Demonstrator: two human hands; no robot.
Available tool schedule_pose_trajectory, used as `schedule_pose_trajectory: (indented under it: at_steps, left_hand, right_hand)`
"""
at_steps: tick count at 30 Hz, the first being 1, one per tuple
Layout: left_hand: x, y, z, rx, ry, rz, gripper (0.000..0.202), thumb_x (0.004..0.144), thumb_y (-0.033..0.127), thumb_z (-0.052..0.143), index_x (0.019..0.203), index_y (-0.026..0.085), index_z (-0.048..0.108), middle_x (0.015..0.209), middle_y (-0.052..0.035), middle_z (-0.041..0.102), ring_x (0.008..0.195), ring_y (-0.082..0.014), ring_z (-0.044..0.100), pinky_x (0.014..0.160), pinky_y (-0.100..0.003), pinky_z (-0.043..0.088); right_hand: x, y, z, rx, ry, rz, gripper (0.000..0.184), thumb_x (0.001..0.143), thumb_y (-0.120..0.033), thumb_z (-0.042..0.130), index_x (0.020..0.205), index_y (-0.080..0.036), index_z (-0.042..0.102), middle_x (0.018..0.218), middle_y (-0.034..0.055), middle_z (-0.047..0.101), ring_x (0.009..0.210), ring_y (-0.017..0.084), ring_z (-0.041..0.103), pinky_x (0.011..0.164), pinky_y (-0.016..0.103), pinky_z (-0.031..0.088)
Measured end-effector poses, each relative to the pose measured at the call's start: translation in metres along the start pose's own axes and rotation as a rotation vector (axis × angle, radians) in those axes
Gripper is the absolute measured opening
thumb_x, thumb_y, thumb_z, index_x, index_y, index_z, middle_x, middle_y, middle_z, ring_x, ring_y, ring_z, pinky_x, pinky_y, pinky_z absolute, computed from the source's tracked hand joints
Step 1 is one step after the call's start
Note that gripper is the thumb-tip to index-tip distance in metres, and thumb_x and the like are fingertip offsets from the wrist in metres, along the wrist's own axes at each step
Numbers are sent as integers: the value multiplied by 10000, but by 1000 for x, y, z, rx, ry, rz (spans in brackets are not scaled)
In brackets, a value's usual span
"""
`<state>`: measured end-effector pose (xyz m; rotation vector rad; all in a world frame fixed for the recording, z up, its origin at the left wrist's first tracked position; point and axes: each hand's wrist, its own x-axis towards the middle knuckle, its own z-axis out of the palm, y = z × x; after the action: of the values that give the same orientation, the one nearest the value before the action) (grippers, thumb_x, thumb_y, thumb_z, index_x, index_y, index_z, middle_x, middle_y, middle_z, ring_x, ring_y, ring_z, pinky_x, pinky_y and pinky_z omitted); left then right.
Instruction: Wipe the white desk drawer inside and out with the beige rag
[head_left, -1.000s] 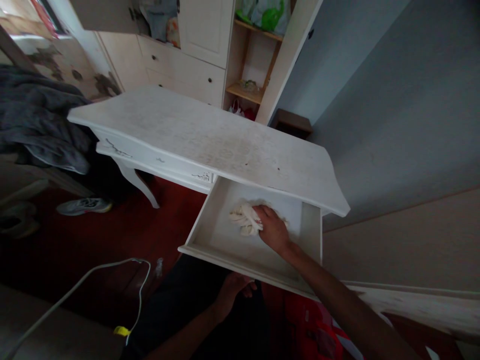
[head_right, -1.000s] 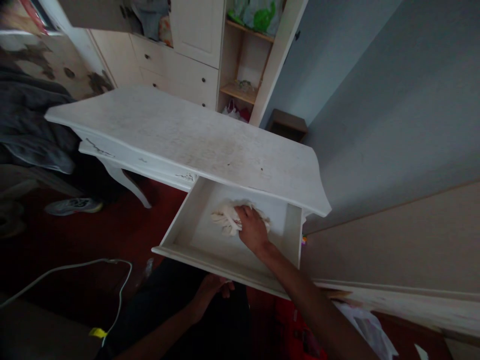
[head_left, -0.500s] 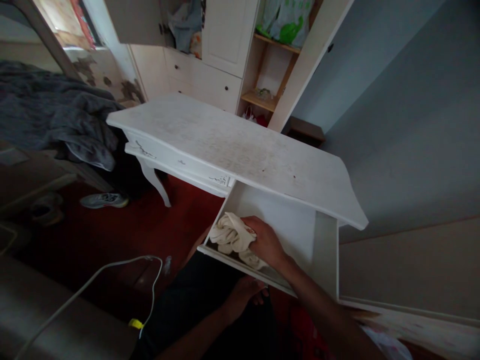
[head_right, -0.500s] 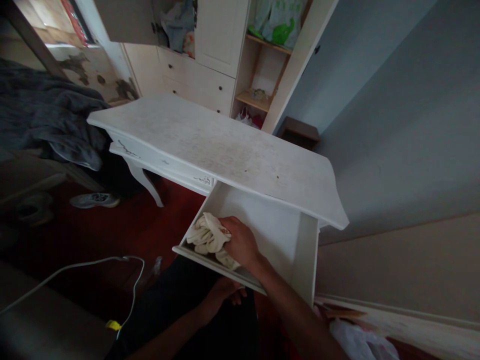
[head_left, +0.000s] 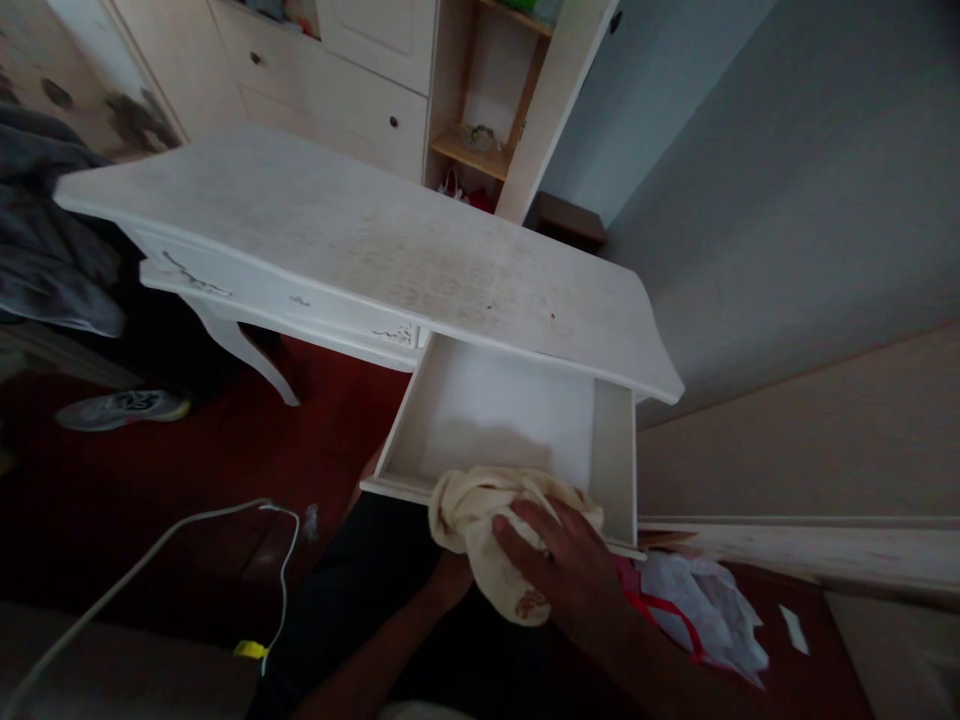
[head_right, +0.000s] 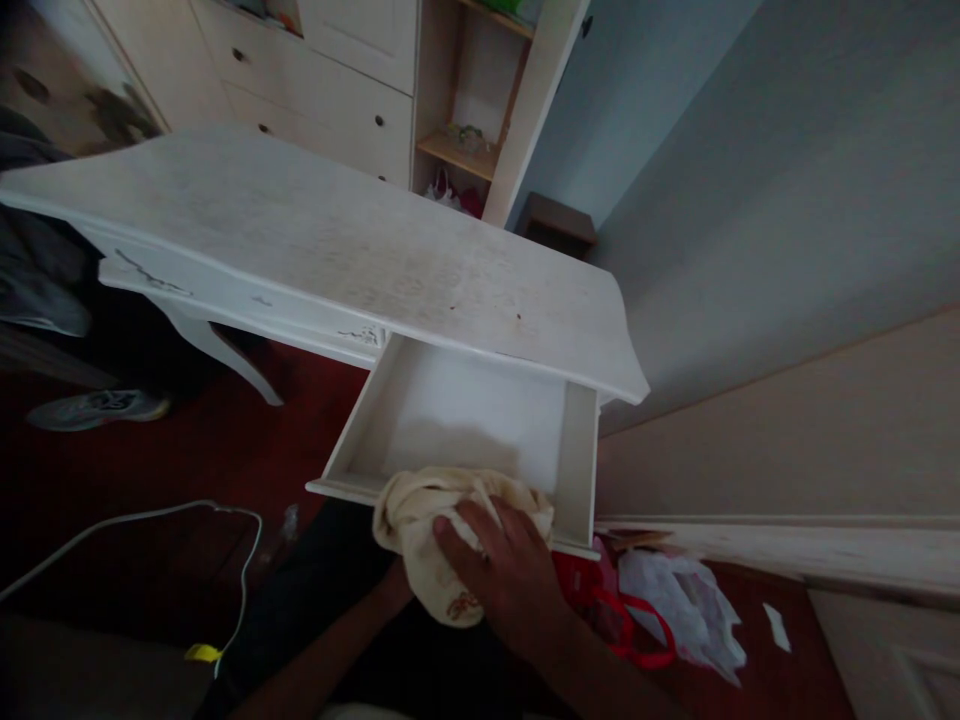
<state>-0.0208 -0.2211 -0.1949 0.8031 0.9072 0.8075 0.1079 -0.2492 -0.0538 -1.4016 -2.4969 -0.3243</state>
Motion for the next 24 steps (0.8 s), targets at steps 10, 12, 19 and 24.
schedule_pose_trajectory:
  at_steps: [10, 12, 19, 24]
  left_hand:
    - [-1, 1, -9, 33, -130, -89, 621, 731, 726, 601, 847, 122, 689, 835, -91, 713, 665, -137, 584, 646, -260, 440]
    - [0, -2, -10, 28, -119, -91, 632, 727, 732, 605, 860, 120, 692, 833, -91, 712, 660, -135, 585, 633, -255, 433]
    - [1, -3, -12, 44, -97, -81, 706, 684, 782, 609, 899, 117, 708, 838, -99, 717, 642, -140, 590, 598, -257, 423]
    - [3, 1, -13, 35, -67, -131, 754, 576, 809, 671, 871, 117, 714, 826, -102, 726, 689, -164, 615, 634, -270, 450]
  right_hand:
    - [-90, 91, -41, 89, 96, 383, 605, 828, -151, 535, 1418, -277, 497, 1257, 111, 576, 1086, 267, 602, 855, 383, 532]
    - [-78, 109, -44, 165, 233, 450, 499, 826, -181, 555, 1317, -260, 584, 1208, 96, 607, 1055, 251, 620, 845, 361, 533]
    - [16, 195, -68, 121, 789, 598, 459, 758, -293, 665, 1205, -188, 660, 1117, 99, 665, 1013, 278, 627, 916, 432, 500]
    - [95, 269, -54, -44, 621, 551, 502, 774, -255, 545, 1259, -147, 620, 1172, 145, 636, 1142, 314, 549, 1002, 474, 440]
